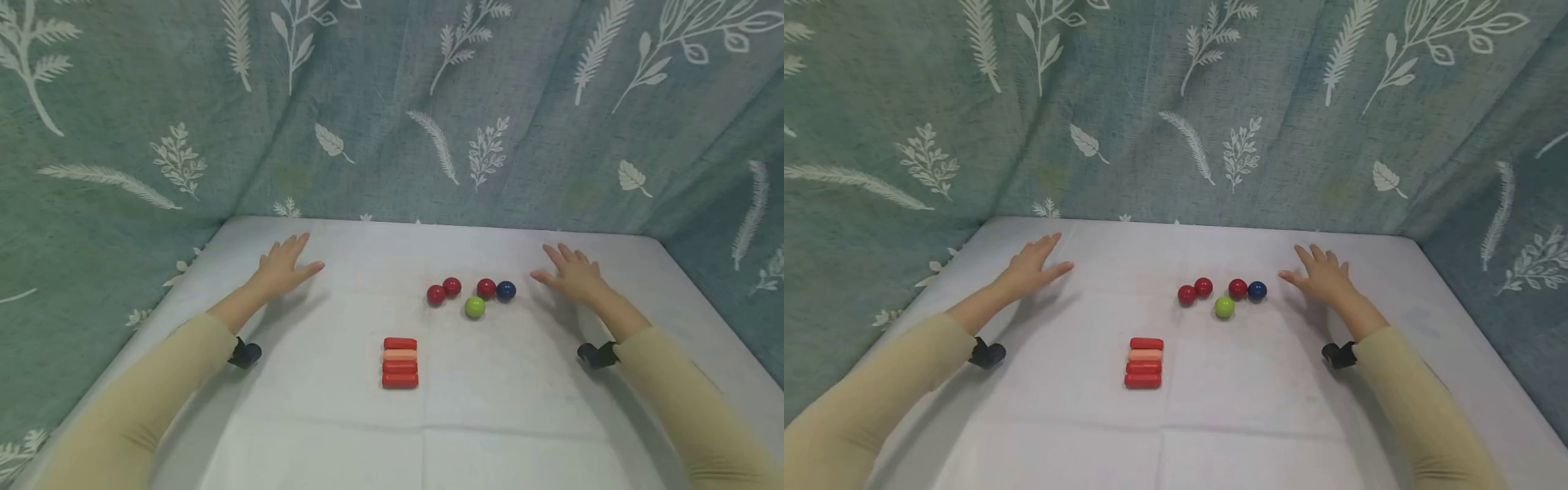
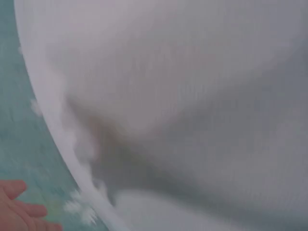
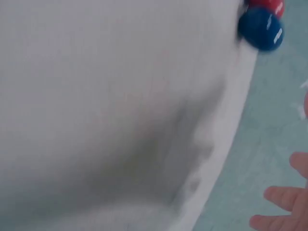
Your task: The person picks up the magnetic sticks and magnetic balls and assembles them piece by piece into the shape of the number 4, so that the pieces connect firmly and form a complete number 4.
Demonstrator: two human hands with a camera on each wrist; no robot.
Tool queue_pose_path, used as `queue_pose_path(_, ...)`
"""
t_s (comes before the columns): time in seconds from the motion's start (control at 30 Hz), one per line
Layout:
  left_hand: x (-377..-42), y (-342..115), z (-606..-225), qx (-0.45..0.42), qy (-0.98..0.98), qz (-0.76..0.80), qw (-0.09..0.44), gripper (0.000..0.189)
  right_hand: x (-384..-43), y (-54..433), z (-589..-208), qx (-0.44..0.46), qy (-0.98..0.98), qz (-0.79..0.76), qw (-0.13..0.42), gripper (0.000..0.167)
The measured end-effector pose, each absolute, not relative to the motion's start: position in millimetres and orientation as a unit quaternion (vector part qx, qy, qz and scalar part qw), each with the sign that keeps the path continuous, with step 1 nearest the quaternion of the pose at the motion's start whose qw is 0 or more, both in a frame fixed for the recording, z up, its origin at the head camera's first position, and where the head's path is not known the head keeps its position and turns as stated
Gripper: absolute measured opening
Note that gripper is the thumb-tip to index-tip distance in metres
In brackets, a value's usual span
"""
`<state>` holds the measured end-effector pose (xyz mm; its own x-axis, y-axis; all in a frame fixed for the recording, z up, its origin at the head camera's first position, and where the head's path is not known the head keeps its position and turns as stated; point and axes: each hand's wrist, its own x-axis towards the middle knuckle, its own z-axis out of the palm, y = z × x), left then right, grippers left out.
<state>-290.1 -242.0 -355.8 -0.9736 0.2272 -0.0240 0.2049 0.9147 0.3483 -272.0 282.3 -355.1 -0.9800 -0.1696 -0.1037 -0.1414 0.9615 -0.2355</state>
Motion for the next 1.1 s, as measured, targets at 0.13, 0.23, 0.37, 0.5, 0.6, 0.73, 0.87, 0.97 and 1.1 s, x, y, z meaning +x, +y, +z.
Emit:
queue_pose_path(0.13, -273.0, -222.3, -356.4, 0.155, 0.959, 0.236, 0.025, 0.081, -255.1, 267.7, -352.2, -0.114, 0.984, -0.135, 0.011, 0.075)
queue_pose_path(0.23, -256.7, -202.6, -356.9, 0.186, 0.948, 0.256, 0.034, 0.073, -241.0, 255.5, -351.2, -0.142, 0.977, -0.161, -0.01, 0.068)
queue_pose_path(0.37, -235.9, -174.9, -359.5, 0.227, 0.938, 0.258, 0.053, 0.062, -225.6, 235.6, -351.1, -0.169, 0.968, -0.183, -0.023, 0.057)
queue_pose_path(0.5, -222.2, -152.3, -364.5, 0.254, 0.926, 0.265, 0.086, 0.052, -216.1, 215.4, -353.4, -0.193, 0.963, -0.19, -0.014, 0.051)
queue_pose_path(0.6, -215.4, -141.6, -366.3, 0.272, 0.916, 0.274, 0.107, 0.046, -212.6, 203.3, -356.7, -0.214, 0.959, -0.187, -0.005, 0.048)
queue_pose_path(0.73, -208.9, -133.4, -367.7, 0.278, 0.909, 0.282, 0.13, 0.042, -211.9, 191.4, -361.1, -0.237, 0.956, -0.174, -0.008, 0.046)
queue_pose_path(0.87, -205.2, -128.9, -370.1, 0.27, 0.909, 0.28, 0.15, 0.037, -212.5, 183.6, -363.2, -0.246, 0.955, -0.166, -0.011, 0.043)
queue_pose_path(0.97, -203.6, -126.4, -372.4, 0.271, 0.91, 0.272, 0.156, 0.034, -213.4, 179.6, -364.3, -0.25, 0.954, -0.164, -0.009, 0.037)
queue_pose_path(1.1, -202.8, -124.4, -374.2, 0.271, 0.911, 0.271, 0.151, 0.03, -215.8, 175.4, -365.4, -0.265, 0.952, -0.154, -0.015, 0.034)
